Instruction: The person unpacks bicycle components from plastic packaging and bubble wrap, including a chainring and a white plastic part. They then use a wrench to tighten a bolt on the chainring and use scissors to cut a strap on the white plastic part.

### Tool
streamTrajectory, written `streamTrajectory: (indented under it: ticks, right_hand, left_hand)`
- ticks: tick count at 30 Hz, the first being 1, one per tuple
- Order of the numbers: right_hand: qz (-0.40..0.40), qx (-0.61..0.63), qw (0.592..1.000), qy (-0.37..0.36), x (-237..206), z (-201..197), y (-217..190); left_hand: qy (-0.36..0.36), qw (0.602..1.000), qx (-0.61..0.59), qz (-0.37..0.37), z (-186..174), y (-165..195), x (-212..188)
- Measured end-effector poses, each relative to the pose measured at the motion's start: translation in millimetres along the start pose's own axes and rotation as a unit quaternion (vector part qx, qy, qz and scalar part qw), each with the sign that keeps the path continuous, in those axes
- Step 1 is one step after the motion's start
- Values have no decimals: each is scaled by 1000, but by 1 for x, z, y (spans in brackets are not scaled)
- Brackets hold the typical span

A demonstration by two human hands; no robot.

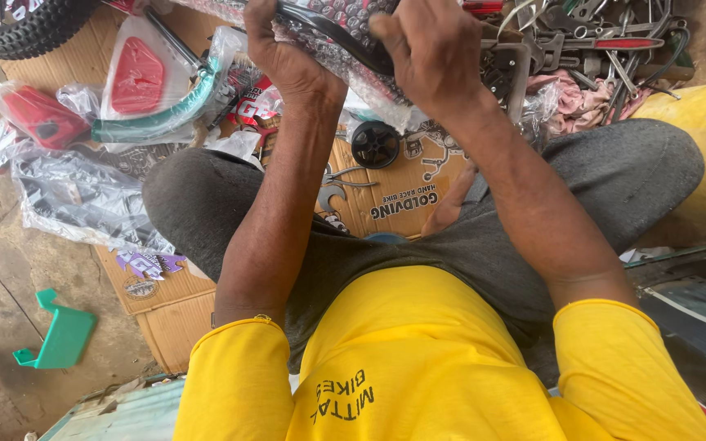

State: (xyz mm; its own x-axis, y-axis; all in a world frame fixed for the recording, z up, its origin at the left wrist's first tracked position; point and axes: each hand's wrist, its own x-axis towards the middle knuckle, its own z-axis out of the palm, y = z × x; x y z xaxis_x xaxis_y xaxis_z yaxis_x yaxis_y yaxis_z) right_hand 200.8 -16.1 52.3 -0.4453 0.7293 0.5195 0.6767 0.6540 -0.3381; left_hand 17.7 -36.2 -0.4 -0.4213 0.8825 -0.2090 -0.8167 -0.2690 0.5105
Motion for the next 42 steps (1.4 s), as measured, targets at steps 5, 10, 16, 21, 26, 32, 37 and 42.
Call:
streamTrajectory:
  ticks: [5, 10, 16, 21, 26, 32, 37, 42]
  right_hand:
    - [-30, 196, 979, 50, -1, -21, 3]
    - [-94, 95, 990, 40, -5, -19, -10]
    - [-4, 6, 999, -36, 7, 7, -10]
    - [4, 182, 981, -70, 7, -9, 6]
    - [-98, 76, 991, -44, -1, -9, 4]
    - [-6, 107, 991, -78, -1, 6, -4]
    - [200, 413, 882, -104, 7, -10, 5]
    - [-47, 112, 990, -67, 6, -8, -8]
  left_hand:
    - [-43, 997, -47, -40, 2, 4, 5]
    - [-36, 997, -63, -17, -5, 4, 9]
    - [-29, 999, -42, -9, -15, 0, 12]
    - [-36, 998, -47, 1, -18, 3, 15]
    - [-18, 999, -33, 4, -19, 0, 15]
    - [14, 998, 28, 49, -19, 1, 18]
    - [24, 998, 39, 44, -25, 10, 22]
    - [43, 990, 89, 100, -30, 5, 27]
